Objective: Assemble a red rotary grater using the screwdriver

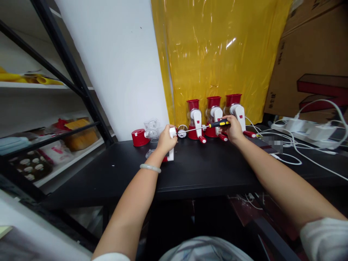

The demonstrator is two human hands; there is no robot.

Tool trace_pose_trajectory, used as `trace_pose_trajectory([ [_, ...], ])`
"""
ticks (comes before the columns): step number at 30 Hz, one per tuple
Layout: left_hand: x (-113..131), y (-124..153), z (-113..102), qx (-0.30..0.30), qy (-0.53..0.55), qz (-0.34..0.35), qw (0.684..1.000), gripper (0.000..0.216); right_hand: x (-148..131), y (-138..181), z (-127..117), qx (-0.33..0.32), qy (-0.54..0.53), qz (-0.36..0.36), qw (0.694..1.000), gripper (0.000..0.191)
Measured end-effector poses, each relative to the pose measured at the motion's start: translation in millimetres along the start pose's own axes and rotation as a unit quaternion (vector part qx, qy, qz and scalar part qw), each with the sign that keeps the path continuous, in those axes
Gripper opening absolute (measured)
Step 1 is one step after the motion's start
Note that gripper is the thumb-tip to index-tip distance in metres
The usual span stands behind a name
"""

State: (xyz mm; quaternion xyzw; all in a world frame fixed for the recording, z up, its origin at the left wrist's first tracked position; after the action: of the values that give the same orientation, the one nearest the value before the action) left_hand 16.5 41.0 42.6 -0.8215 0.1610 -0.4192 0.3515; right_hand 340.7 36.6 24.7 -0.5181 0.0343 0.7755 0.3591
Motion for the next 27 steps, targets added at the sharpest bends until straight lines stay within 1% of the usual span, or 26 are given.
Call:
trace_pose_trajectory([
  [3,0.0,0.1,-0.4,0.001,0.005,-0.002,1.000,0.047,-0.3,-0.7,1.2,-0.006,0.006,-0.025,1.000,0.020],
  [8,0.8,-0.5,-1.8,0.007,0.016,-0.005,1.000,0.048,2.0,1.4,0.3,-0.017,0.031,-0.032,0.999,0.038],
  [12,2.0,-0.4,-1.3,0.008,0.021,-0.002,1.000,0.047,-2.1,5.5,-1.8,-0.017,0.070,-0.057,0.996,0.046],
  [14,3.5,0.0,-1.5,0.009,0.025,0.004,1.000,0.046,-3.9,6.2,-2.1,-0.010,0.068,-0.065,0.996,0.047],
  [17,6.7,0.7,-3.9,0.018,0.033,0.011,0.999,0.048,-2.2,4.8,-1.2,-0.005,0.027,-0.042,0.999,0.043],
  [21,12.8,1.1,-9.2,0.043,0.045,0.037,0.997,0.049,0.9,2.7,2.0,-0.032,-0.017,-0.003,0.999,0.027],
  [24,16.3,1.5,-12.0,0.062,0.054,0.060,0.995,0.048,-0.7,2.4,3.0,-0.045,-0.021,-0.004,0.999,0.019],
  [27,17.7,1.9,-13.2,0.079,0.061,0.082,0.992,0.050,-2.6,2.2,2.5,-0.031,-0.023,-0.008,0.999,0.017],
])
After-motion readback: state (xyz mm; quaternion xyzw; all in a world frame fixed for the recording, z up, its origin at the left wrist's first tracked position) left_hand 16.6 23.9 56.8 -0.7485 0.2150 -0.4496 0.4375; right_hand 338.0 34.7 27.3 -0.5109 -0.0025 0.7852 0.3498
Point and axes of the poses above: each hand's wrist, its own y-axis away from the middle knuckle, its own z-axis out of the palm, x = y × z, the point moved 5 cm from there along -y, towards the middle knuckle, and after that the axes turned 12 degrees about x, right-handed, at the moved point
